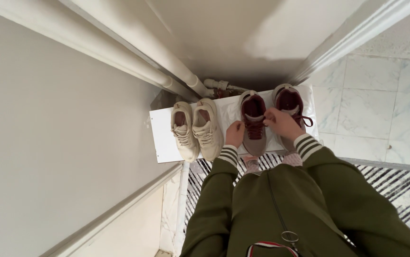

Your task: Untying and adjusting the laces on multiple pairs of shoes.

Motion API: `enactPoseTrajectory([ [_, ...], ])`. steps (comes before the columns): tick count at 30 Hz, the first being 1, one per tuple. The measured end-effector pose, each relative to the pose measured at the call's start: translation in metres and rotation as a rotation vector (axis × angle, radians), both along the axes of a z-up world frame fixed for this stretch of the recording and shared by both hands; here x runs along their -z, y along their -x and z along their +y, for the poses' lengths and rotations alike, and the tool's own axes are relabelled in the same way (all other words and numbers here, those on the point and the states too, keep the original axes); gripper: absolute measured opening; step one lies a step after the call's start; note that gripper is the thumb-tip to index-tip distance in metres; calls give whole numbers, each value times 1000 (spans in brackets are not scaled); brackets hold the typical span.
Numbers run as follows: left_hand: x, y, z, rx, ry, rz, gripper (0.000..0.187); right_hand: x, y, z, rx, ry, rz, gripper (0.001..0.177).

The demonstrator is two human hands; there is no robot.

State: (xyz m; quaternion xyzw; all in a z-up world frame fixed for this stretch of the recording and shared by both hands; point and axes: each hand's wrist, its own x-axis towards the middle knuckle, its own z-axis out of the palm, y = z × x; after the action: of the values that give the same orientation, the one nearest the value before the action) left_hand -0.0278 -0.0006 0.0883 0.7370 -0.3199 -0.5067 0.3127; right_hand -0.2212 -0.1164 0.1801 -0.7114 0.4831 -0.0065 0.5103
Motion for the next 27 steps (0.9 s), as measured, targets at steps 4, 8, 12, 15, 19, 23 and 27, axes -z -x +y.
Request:
enactPoseTrajectory([
  [4,-20,-4,3,-25,-23,-27,40,-12,23,-12,-8,58,20,30],
  [8,-4,-3,8,-189,5,68,33,-20,52,-12,122,108,68,27],
  [12,22,4,7,-202,59,43,36,-15,78,3,224,79,112,29],
  [15,55,14,9,-223,71,6,37,-9,94,26,278,60,87,28],
  [19,100,28,7,-267,61,1,35,20,79,45,271,90,100,29],
  [23,106,33,9,-476,34,323,41,9,22,50,120,196,62,34],
  [27,95,41,12,-611,93,549,47,20,-5,43,33,212,139,31],
])
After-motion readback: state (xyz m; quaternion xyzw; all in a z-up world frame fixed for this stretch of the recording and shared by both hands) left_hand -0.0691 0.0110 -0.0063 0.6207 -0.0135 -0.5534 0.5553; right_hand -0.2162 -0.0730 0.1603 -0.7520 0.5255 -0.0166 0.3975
